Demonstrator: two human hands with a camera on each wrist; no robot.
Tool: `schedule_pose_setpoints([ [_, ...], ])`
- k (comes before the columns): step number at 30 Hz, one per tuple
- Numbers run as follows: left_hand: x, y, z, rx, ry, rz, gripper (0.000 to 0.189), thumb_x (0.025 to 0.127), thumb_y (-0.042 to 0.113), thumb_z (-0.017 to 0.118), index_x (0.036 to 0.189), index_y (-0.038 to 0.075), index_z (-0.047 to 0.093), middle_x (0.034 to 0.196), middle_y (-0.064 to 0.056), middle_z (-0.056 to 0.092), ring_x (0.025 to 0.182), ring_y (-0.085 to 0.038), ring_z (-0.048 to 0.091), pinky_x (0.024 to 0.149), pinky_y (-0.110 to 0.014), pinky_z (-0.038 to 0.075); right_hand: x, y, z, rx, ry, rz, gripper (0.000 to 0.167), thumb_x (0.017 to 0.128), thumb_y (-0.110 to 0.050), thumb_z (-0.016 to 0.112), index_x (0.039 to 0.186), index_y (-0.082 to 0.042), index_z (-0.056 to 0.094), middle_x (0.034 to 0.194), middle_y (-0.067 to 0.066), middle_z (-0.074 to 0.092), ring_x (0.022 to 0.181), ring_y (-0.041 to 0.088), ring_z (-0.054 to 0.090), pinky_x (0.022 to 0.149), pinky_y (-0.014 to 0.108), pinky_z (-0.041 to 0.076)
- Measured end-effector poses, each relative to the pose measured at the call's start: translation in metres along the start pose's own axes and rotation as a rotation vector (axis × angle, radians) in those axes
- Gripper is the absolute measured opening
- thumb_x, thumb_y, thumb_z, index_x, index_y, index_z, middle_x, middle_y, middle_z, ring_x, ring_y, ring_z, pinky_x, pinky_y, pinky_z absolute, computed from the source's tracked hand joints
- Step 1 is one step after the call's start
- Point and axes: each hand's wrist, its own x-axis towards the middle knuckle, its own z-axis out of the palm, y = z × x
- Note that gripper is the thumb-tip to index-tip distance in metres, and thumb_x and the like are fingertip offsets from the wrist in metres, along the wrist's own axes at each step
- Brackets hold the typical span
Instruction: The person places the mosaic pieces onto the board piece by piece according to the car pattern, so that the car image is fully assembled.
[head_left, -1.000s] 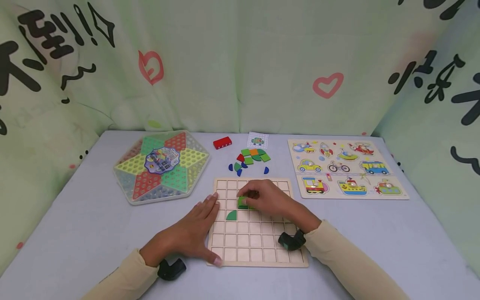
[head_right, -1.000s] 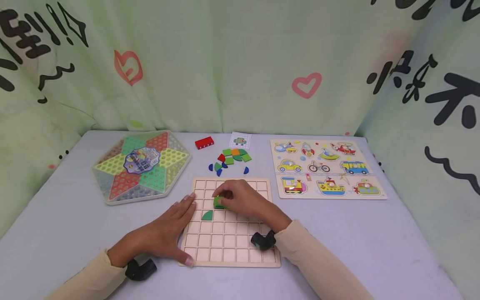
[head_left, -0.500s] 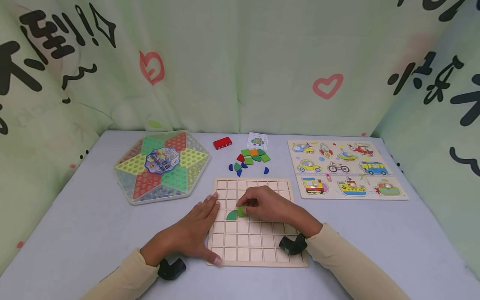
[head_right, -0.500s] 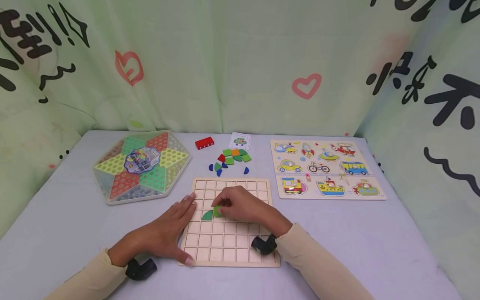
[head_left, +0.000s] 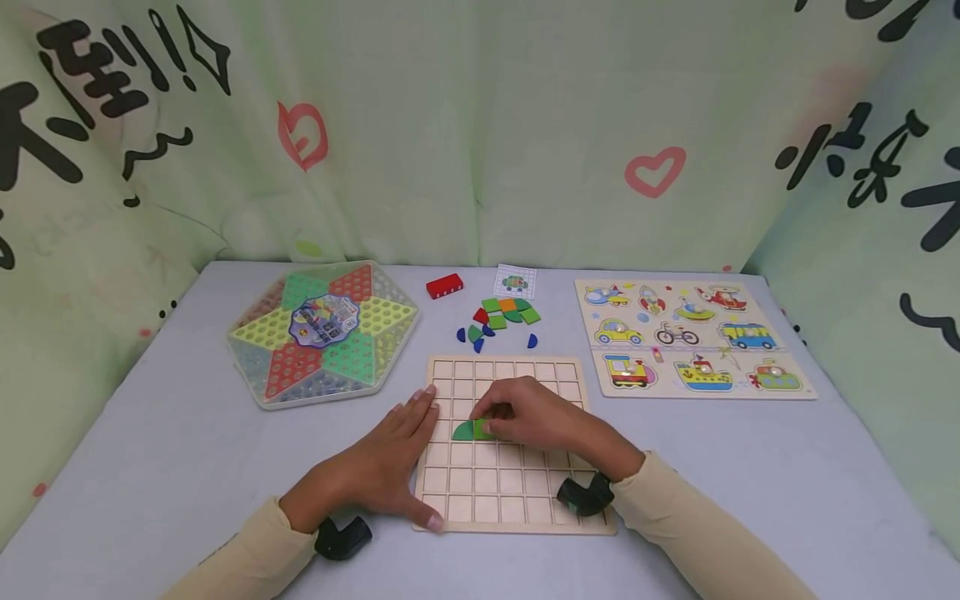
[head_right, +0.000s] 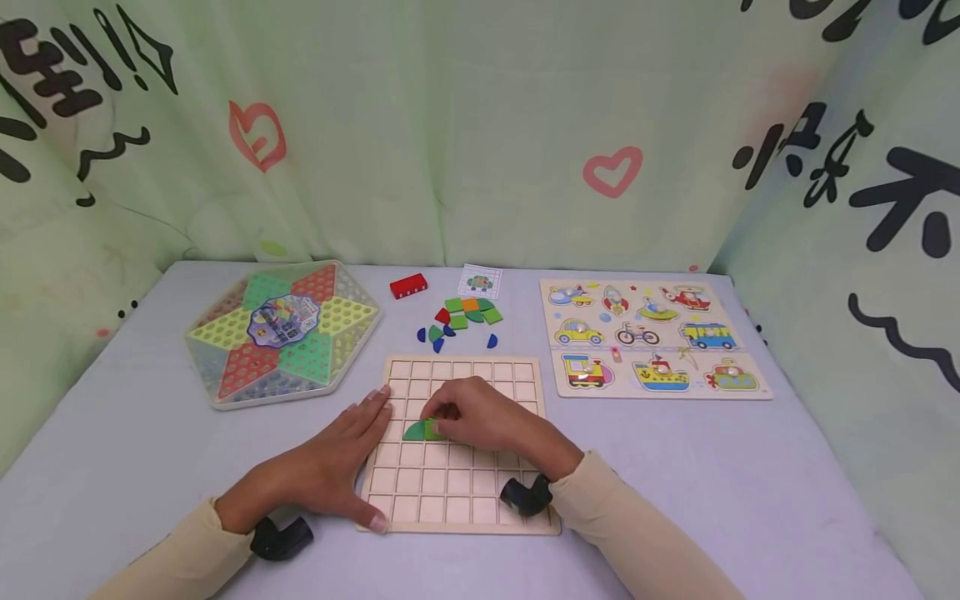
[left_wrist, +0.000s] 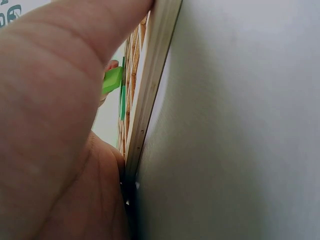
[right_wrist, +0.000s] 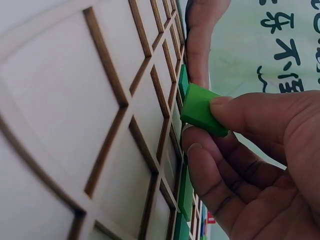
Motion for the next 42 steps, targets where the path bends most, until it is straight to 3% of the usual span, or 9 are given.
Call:
schedule_pose_setpoints([
  [20,-0.0017,-0.0011,-0.0007,-0.004,0.003,0.002,0.138,0.062,0.08,0.069,0.155,0.0,0.006,0.161,-0.012,-0.014,0.146,-0.025,-0.009,0.116,-0.046,0.007,0.0005,-0.0044,0.002,-0.017,0.008,0.031,0.013,0.089,-0.004,0.07,0.1,-0.01,0.074,0.092,-0.008,0.065,0.082,0.01,0.057,0.072,0.025,0.051],
  [42,-0.0007,0.0004,-0.0012,-0.012,-0.004,-0.005,0.138,0.061,0.079,0.071,0.155,0.002,0.006,0.161,-0.011,-0.012,0.147,-0.025,-0.008,0.116,-0.046,0.007,0.0011,-0.0071,0.0046,-0.126,0.048,0.094,0.013,0.088,-0.004,0.071,0.099,-0.009,0.076,0.091,-0.005,0.065,0.086,0.009,0.057,0.075,0.026,0.05],
])
